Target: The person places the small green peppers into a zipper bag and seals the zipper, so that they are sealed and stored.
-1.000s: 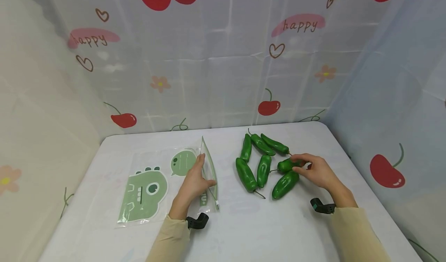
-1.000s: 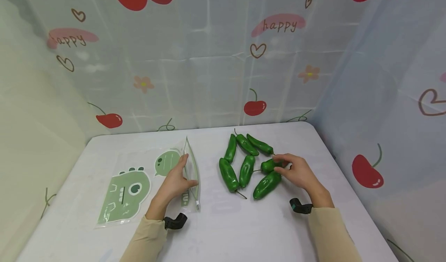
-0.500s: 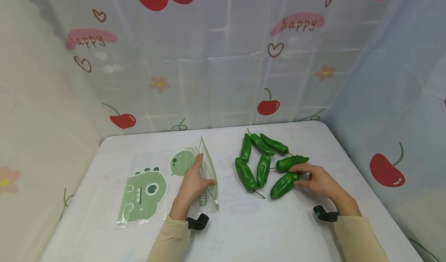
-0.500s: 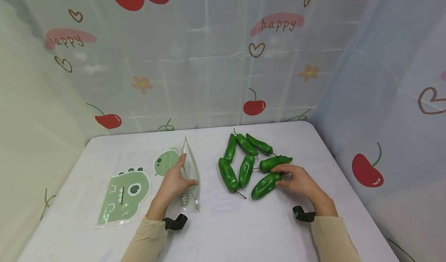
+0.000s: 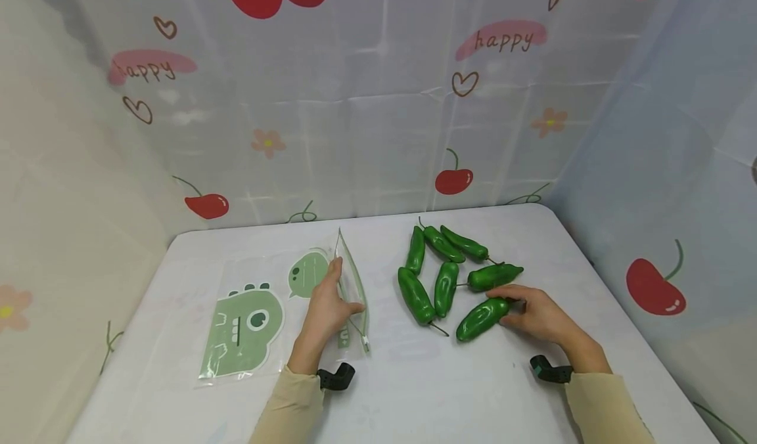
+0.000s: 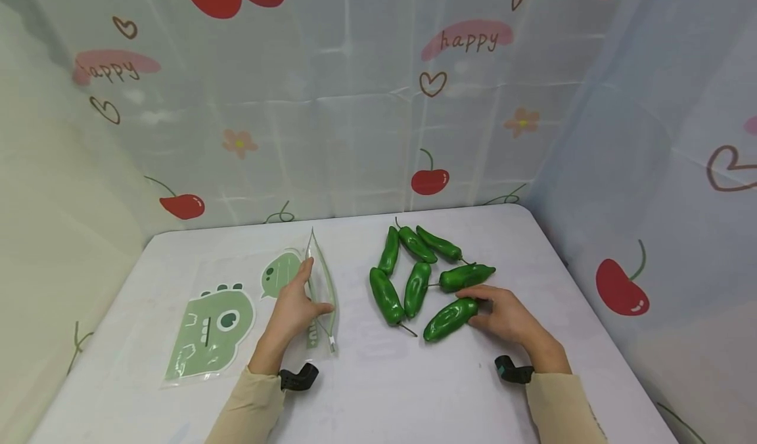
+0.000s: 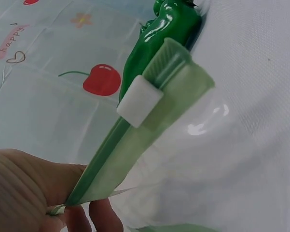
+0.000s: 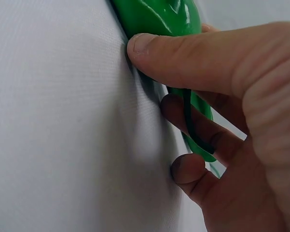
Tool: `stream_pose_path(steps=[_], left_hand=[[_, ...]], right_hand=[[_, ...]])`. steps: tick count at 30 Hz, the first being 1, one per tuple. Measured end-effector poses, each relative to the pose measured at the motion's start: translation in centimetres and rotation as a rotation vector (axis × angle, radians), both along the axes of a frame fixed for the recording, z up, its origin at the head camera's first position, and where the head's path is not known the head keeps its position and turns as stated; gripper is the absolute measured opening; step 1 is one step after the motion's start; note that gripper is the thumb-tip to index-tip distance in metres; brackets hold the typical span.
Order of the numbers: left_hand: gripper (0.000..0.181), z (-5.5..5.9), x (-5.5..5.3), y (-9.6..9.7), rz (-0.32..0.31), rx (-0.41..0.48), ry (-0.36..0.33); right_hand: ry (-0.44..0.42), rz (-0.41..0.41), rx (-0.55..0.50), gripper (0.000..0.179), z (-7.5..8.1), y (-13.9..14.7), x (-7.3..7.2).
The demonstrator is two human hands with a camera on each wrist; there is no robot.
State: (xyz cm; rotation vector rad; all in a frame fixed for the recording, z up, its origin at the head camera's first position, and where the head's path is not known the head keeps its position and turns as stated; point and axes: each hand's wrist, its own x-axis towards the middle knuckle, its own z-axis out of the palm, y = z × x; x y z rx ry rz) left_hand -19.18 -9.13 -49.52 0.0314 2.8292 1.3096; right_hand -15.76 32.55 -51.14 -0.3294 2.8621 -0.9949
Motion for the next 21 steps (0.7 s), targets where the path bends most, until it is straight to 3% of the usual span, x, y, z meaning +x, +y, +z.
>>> stream_pose_path(steps=[9,21], left_hand=[[0.111,-0.2,-0.2,-0.1,-0.004,-0.019,0.018],[0.111,0.5,0.2,0.1,0.013,-0.055,0.022]], right_hand=[[-0.002,0.021,-0.022,0.053,0.6,0.3,0.2],[0.066,0.087,-0.101,0.051,2.2,-1.6,-0.5]])
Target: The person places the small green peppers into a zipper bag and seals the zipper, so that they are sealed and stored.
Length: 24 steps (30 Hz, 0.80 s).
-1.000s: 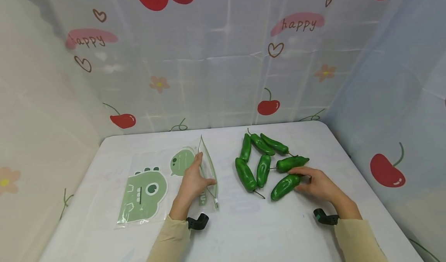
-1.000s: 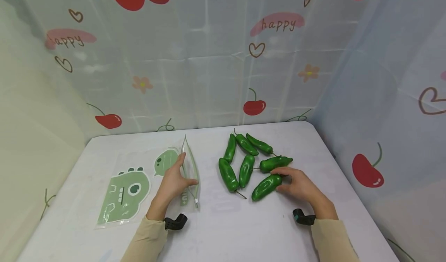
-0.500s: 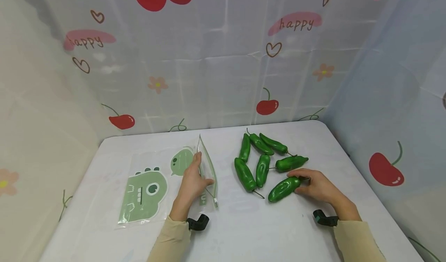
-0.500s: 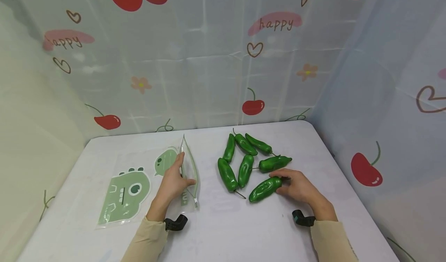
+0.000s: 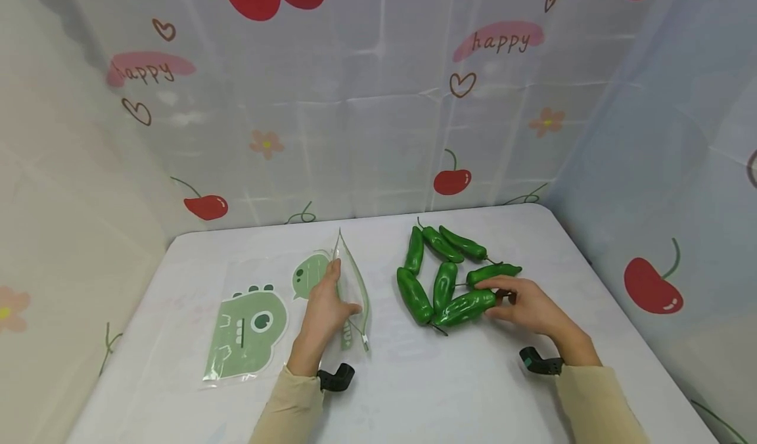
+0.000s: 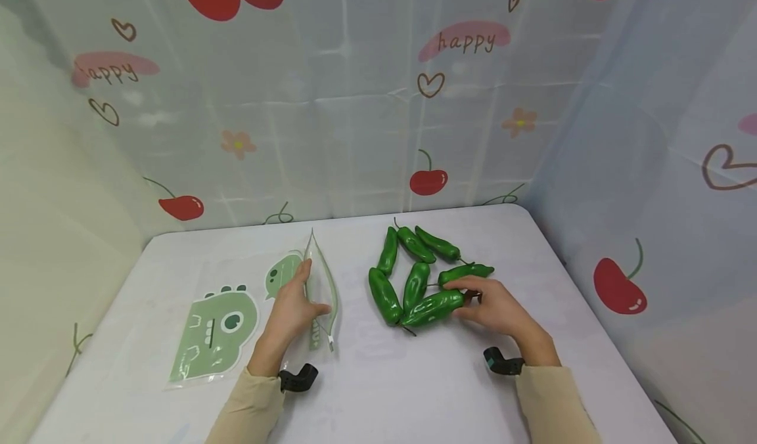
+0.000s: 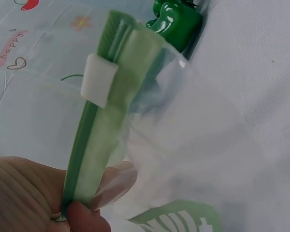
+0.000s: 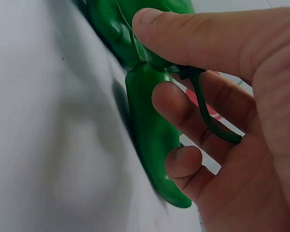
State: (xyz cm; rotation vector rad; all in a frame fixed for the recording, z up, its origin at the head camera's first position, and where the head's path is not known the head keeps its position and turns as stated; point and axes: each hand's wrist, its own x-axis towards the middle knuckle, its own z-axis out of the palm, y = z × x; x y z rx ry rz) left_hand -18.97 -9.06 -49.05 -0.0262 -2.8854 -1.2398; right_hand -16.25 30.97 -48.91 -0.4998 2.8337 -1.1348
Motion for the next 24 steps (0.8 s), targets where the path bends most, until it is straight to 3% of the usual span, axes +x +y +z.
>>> stream_pose_path(steps=[14,24], left_hand=[[0.114,0.1,-0.2,0.3,-0.006,-0.057,0.008],[0.115,0.4,-0.1,0.7,-0.004,-0.071,0.013]], right_hand=[[0.012,-0.037,-0.089,0.051,0.3,-3.2,-2.2],[-0.024,-0.054,-0.197,0.051,1.2,-7.2,-3.5]])
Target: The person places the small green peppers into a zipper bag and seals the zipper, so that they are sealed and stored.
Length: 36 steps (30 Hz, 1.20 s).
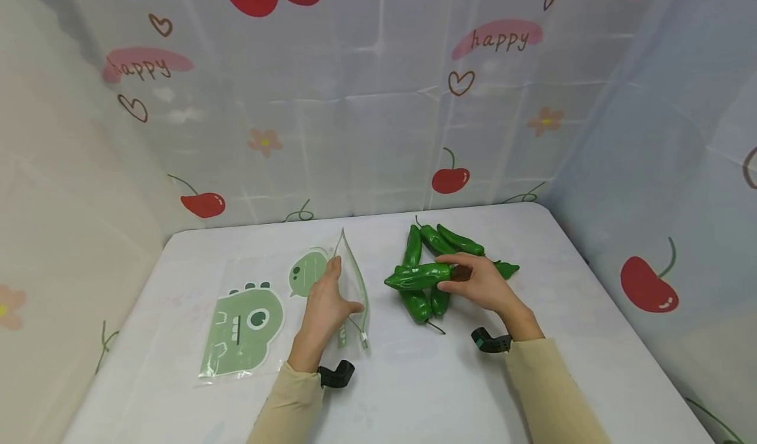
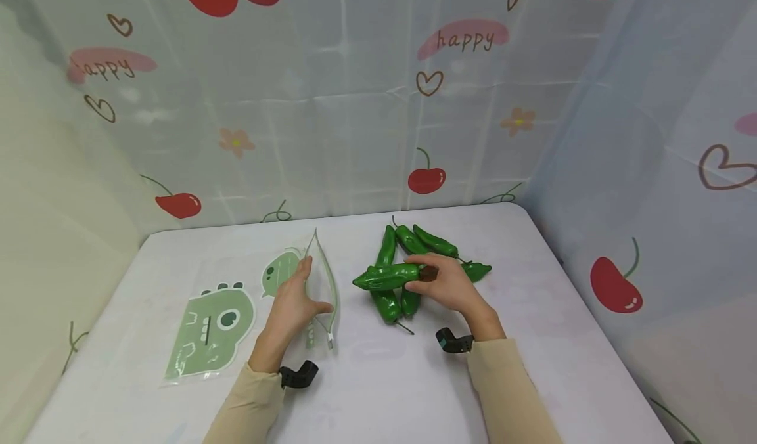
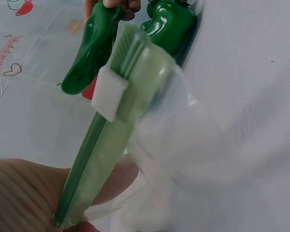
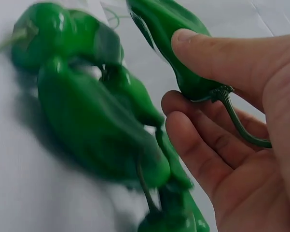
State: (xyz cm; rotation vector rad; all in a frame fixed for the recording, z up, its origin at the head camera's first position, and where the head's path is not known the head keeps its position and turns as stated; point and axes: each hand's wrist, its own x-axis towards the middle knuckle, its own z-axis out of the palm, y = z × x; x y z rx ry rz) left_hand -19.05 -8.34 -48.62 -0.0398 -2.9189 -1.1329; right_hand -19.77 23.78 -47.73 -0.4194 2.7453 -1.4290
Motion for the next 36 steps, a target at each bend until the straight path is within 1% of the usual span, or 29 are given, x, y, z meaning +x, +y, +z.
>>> stream_pose_path(steps=[5,11,16,24,30,36], left_hand=[[0.115,-0.1,0.0,-0.1,0.002,0.001,0.006],[0.115,0.0,0.0,-0.3,0.007,0.002,0.001],[0.115,0.0,0.0,-0.3,0.009,-0.006,-0.002],[0.117,0.0,-0.1,-0.3,0.013,-0.001,0.003],[0.118,-0.2,-0.2,-0.3,0.009,-0.010,0.016],[0.118,-0.2,-0.2,-0.3,0.003,0.002,0.026]], right_hand=[[-0.019,0.003,-0.031,0.054,0.1,-1.9,-0.8],[-0.043,0.008,-0.051,0.051,0.0,-3.7,-1.5],[-0.048,0.001,-0.031,0.049,-0.1,-5.0,-2.0],[-0.040,0.005,-0.028,0.049,0.2,-7.0,-2.1],[0.004,-0.005,0.033,0.047,0.0,-8.1,-2.5],[0.010,-0.018,0.058,0.047,0.1,-8.8,-2.5]])
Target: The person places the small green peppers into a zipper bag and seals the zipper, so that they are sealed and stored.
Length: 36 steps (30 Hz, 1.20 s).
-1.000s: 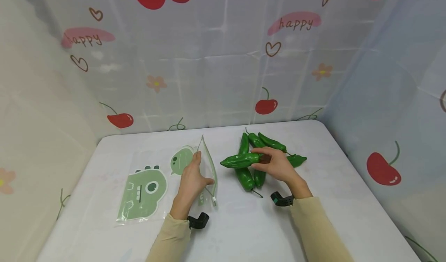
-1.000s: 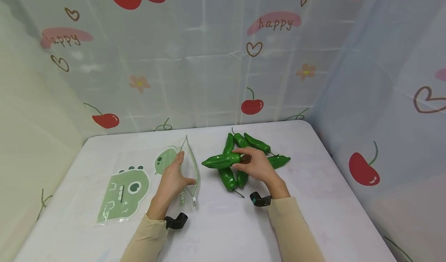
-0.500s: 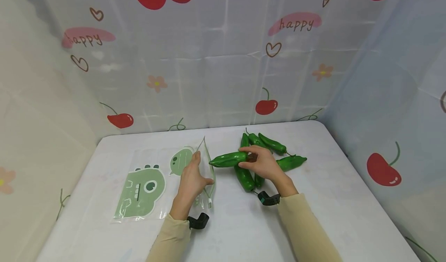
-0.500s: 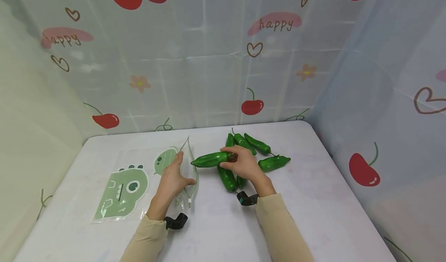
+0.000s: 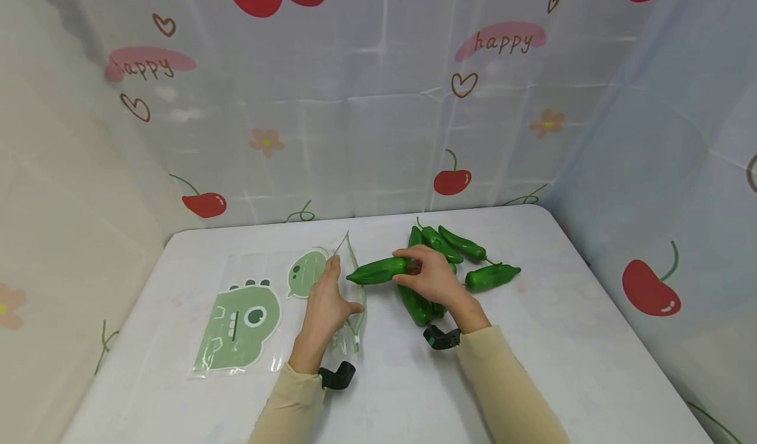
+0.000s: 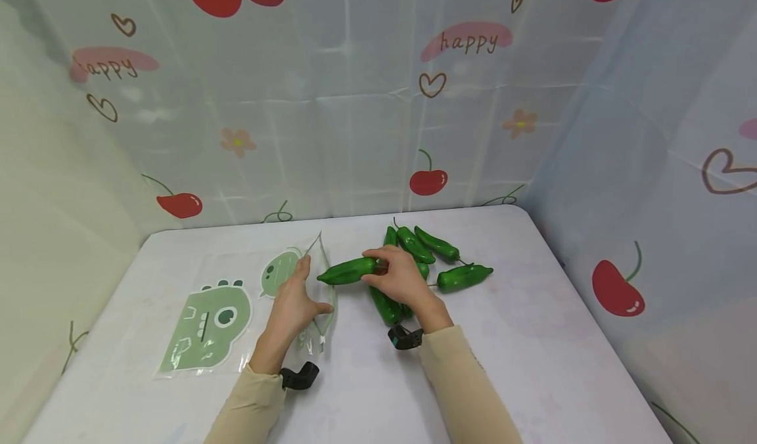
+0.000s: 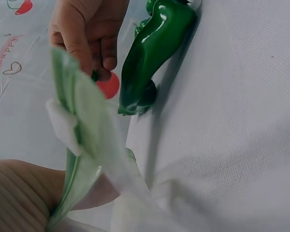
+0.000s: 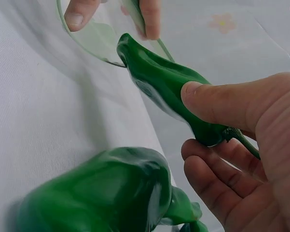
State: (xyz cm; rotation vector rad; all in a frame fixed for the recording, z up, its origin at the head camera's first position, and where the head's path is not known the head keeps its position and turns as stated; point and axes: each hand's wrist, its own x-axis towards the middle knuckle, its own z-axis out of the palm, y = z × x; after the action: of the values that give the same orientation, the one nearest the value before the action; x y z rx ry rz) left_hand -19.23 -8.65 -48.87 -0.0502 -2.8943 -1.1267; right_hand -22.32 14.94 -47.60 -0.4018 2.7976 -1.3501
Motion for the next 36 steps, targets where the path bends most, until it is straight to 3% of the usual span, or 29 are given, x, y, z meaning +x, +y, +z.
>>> stream_pose_path(steps=[15,36], left_hand=[[0.121,0.1,0.2,0.1,-0.019,0.035,0.004],[0.119,0.0,0.2,0.3,-0.017,0.029,-0.011]], right_hand=[[0.044,0.014,0.090,0.047,-0.1,-2.9,-0.6],[-0.069,-0.106,-0.095,0.037,-1.3,-5.8,-0.2]])
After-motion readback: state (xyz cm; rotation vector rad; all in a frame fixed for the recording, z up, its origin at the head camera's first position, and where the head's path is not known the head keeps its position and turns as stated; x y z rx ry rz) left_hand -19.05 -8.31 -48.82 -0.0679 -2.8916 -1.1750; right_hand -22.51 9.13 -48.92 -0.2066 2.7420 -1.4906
